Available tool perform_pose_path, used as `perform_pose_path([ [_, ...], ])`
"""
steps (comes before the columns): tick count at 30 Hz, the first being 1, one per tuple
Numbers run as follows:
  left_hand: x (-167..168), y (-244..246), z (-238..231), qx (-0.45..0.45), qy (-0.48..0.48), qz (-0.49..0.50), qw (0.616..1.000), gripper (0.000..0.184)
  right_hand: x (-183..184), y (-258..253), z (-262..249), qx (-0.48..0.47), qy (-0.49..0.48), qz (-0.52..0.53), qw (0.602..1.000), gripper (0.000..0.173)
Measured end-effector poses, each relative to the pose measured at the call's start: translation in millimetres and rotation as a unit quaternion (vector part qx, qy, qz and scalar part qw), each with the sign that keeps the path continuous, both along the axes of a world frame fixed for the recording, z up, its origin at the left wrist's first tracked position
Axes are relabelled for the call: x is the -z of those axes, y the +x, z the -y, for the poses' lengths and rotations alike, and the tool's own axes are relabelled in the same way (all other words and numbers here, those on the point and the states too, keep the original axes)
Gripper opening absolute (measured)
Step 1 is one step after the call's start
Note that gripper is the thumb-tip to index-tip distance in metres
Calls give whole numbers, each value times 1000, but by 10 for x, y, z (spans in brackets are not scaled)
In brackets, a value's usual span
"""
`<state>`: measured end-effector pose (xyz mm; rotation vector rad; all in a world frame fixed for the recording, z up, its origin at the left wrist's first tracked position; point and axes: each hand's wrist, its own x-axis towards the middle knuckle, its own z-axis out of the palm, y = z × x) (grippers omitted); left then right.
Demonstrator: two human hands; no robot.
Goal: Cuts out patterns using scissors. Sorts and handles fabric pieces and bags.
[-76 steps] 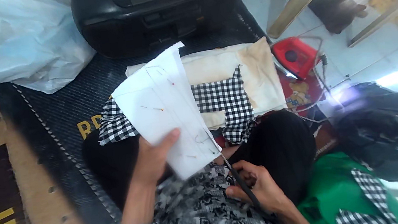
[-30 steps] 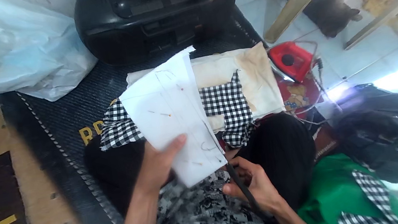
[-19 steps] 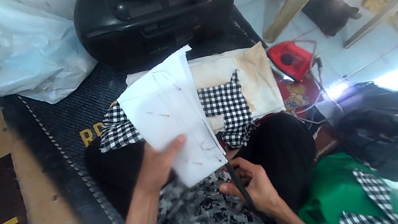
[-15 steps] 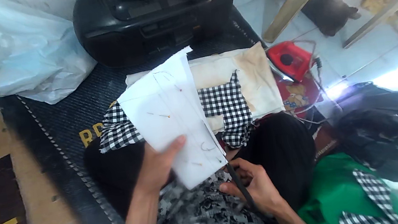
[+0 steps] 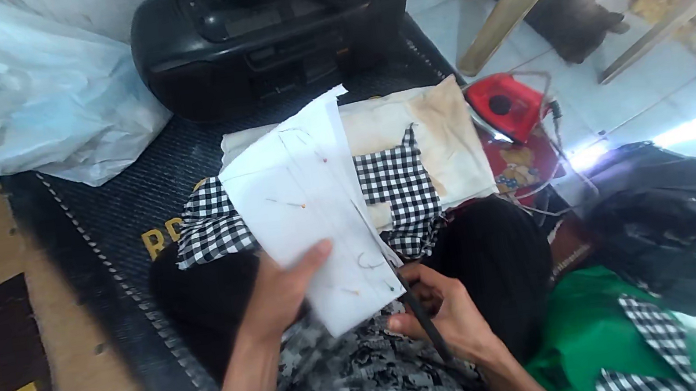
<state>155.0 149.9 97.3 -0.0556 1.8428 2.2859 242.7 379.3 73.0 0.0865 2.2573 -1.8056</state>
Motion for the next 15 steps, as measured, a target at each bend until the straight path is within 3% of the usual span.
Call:
perform_pose_path([
  [5,28,6,-20,1,3,9,1000,26,18,50,21,16,8,-9,1000,59],
  [15,29,30,-53,22,3,17,1000,24,-69,-50,-32,-2,-2,21,1000,70],
])
